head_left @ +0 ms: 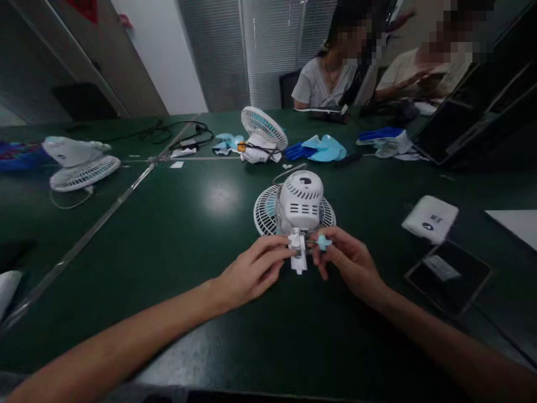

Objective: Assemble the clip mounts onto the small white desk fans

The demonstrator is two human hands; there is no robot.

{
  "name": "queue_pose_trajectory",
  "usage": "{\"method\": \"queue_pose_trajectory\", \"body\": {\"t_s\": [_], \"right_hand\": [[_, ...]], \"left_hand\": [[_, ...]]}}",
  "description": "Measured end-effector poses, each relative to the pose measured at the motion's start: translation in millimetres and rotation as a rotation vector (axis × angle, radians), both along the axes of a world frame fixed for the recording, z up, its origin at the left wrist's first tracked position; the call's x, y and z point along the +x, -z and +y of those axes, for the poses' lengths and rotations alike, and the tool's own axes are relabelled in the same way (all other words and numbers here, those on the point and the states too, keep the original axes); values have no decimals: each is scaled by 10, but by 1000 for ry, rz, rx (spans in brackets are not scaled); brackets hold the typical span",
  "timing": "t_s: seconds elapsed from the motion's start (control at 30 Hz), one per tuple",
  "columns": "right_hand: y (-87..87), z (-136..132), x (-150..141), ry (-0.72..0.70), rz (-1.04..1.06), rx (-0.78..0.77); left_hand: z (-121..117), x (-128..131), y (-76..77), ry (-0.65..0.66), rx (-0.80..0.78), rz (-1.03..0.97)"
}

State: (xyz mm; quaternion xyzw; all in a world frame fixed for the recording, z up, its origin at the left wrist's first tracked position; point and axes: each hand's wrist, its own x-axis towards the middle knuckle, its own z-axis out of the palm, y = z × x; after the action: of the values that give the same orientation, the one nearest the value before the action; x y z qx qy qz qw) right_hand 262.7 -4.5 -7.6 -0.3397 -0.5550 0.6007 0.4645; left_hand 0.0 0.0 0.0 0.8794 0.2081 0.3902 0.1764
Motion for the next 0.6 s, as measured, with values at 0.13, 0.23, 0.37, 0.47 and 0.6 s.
{"method": "queue_pose_trajectory", "body": {"t_s": [0.13,0.23,0.37,0.47,0.6], "right_hand": [[6,8,6,26,3,13],[3,9,11,35,-35,8],[-21,-26,18,70,-121,62],[-62,-53,8,113,-176,164],[-105,-48,0,204,-309,299]], "left_hand": [[-1,-21,-14,-15,25,-73],[-7,-32,-8,-6,9,-105],[-15,-36,7,17,-34,-133],[-17,-32,6,31,-44,-152],[-17,-31,-2,41,-27,-152]]}}
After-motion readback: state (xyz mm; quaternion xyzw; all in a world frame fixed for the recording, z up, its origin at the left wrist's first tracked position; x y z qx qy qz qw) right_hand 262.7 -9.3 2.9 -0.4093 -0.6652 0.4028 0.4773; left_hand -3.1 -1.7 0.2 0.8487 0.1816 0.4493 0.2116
